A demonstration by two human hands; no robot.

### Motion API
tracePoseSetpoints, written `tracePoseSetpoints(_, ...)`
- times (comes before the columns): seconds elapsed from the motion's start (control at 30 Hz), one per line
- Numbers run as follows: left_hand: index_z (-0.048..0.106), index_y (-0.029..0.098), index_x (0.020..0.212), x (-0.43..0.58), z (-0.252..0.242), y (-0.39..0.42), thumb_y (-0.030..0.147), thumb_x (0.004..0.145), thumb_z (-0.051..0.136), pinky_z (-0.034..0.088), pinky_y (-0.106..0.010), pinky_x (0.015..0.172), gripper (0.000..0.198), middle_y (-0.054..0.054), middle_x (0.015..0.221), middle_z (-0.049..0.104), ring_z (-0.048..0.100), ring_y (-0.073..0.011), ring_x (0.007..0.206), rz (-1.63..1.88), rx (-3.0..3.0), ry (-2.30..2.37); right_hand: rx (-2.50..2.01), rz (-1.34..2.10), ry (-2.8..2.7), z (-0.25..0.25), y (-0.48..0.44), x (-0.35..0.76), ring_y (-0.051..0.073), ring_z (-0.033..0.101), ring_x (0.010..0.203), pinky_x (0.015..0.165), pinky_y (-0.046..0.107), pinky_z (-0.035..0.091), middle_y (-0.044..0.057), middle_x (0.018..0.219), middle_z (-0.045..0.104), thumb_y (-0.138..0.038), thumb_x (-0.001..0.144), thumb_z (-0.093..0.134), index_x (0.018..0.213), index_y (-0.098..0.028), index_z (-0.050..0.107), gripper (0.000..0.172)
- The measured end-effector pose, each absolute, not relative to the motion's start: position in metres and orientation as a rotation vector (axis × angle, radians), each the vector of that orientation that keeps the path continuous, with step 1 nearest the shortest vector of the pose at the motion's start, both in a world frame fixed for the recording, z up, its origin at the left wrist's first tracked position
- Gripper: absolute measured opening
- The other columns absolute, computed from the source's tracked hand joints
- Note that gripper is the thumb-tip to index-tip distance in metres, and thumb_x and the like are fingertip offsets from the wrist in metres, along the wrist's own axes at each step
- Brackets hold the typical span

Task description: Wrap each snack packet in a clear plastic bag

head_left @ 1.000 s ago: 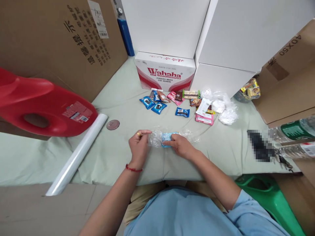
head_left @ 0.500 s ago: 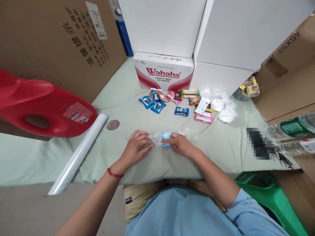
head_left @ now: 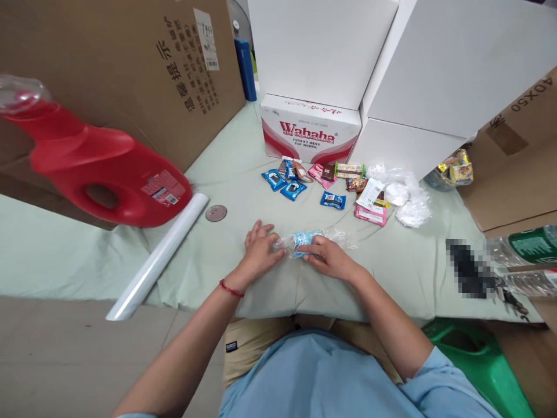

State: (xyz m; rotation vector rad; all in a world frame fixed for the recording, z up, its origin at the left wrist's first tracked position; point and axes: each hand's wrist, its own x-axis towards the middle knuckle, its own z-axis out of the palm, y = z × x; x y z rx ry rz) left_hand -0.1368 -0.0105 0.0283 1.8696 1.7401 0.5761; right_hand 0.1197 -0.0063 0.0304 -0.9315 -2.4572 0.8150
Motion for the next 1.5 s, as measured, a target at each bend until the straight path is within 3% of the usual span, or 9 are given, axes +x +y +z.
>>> tracePoseSetpoints(0.07, 0.064, 0.022, 0.085, -0.132, 0.037, -0.016, 0.034, 0.076, 0.067, 0.050, -0.048, 0.103, 0.016, -0.009, 0.110, 0.070, 0.065, -0.0304, 0.112, 0.656, 1.750, 1.629, -0.938, 0.817, -2.446, 0.029, -0.006, 0.120, 0.019, 0.054, 0.083, 0.077, 0.031, 0.045, 0.005, 0.090, 0.052, -0.031, 0.107, 0.055, 0.130, -0.020, 0.074, 0.032)
tracePoseSetpoints(0.2, 0.058, 0.023, 0.083, -0.111, 0.056, -0.030, 0.040, 0.080, 0.065, 0.049, -0.029, 0.067, 0.018, 0.003, 0.072, 0.060, 0.059, -0.0166, 0.067, 0.870, 1.407, 1.467, -0.935, 0.803, -2.455, 0.029, -0.006, 0.119, 0.019, 0.054, 0.083, 0.077, 0.032, 0.046, 0.005, 0.090, 0.052, -0.027, 0.105, 0.056, 0.125, -0.020, 0.076, 0.029)
tracePoseSetpoints(0.37, 0.072, 0.021, 0.094, -0.068, 0.061, -0.024, 0.036, 0.090, 0.051, 0.054, -0.033, 0.086, 0.026, -0.005, 0.098, 0.076, 0.070, -0.0207, 0.092, 0.904, 1.408, 1.376, -0.938, 0.770, -2.485, 0.031, -0.011, 0.117, 0.024, 0.056, 0.097, 0.088, 0.038, 0.050, 0.011, 0.105, 0.060, -0.022, 0.100, 0.059, 0.119, -0.018, 0.074, 0.025)
tracePoseSetpoints(0.53, 0.077, 0.021, 0.108, -0.049, 0.050, -0.021, 0.019, 0.092, 0.039, 0.051, -0.039, 0.105, 0.041, -0.008, 0.126, 0.072, 0.065, -0.0238, 0.117, 0.696, 1.821, 1.480, -0.946, 0.877, -2.440, 0.035, -0.025, 0.133, 0.027, 0.060, 0.105, 0.093, 0.040, 0.052, 0.013, 0.111, 0.065, -0.017, 0.097, 0.058, 0.120, -0.018, 0.072, 0.027)
tracePoseSetpoints(0.83, 0.057, 0.022, 0.148, -0.039, 0.027, -0.052, 0.011, 0.091, 0.051, 0.048, -0.049, 0.095, 0.059, -0.012, 0.150, 0.060, 0.056, -0.0314, 0.123, 0.413, 2.405, 1.667, -1.599, 1.069, -1.658, 0.033, -0.036, 0.201, 0.020, 0.064, 0.068, 0.068, 0.032, 0.053, 0.003, 0.075, 0.070, -0.044, 0.101, 0.052, 0.111, -0.020, 0.077, 0.036)
tracePoseSetpoints(0.97, 0.050, 0.022, 0.155, -0.040, 0.012, -0.061, 0.010, 0.094, 0.047, 0.044, -0.047, 0.096, 0.063, -0.012, 0.155, 0.057, 0.054, -0.0314, 0.127, 0.426, 2.471, 1.700, -1.605, 0.643, -1.662, 0.027, 0.009, 0.214, 0.025, 0.064, 0.094, 0.083, 0.038, 0.055, 0.010, 0.105, 0.070, -0.032, 0.091, 0.059, 0.114, -0.022, 0.078, 0.031)
tracePoseSetpoints(1.1, 0.050, 0.020, 0.156, -0.039, 0.004, -0.064, 0.011, 0.094, 0.048, 0.043, -0.047, 0.098, 0.062, -0.012, 0.156, 0.057, 0.053, -0.0316, 0.129, 0.454, 2.505, 1.719, -1.311, 0.693, -2.076, 0.026, 0.045, 0.202, 0.029, 0.060, 0.113, 0.100, 0.046, 0.049, 0.013, 0.123, 0.068, -0.017, 0.085, 0.063, 0.137, -0.022, 0.069, 0.053)
tracePoseSetpoints(1.23, 0.049, 0.020, 0.157, -0.038, 0.002, -0.064, 0.012, 0.094, 0.049, 0.044, -0.046, 0.094, 0.063, -0.012, 0.157, 0.057, 0.054, -0.0317, 0.128, 0.448, 2.505, 1.732, -1.163, 0.746, -2.234, 0.027, 0.038, 0.202, 0.025, 0.060, 0.094, 0.093, 0.043, 0.047, 0.009, 0.099, 0.074, -0.022, 0.096, 0.059, 0.110, -0.023, 0.081, 0.026)
tracePoseSetpoints(1.5, 0.048, 0.020, 0.157, -0.039, 0.003, -0.063, 0.012, 0.094, 0.049, 0.044, -0.047, 0.094, 0.064, -0.011, 0.158, 0.055, 0.052, -0.0324, 0.132, 0.459, 2.473, 1.705, -1.462, 0.790, -1.923, 0.015, -0.019, 0.266, 0.024, 0.066, 0.090, 0.085, 0.040, 0.052, 0.007, 0.094, 0.069, -0.029, 0.094, 0.057, 0.089, -0.025, 0.079, 0.022)
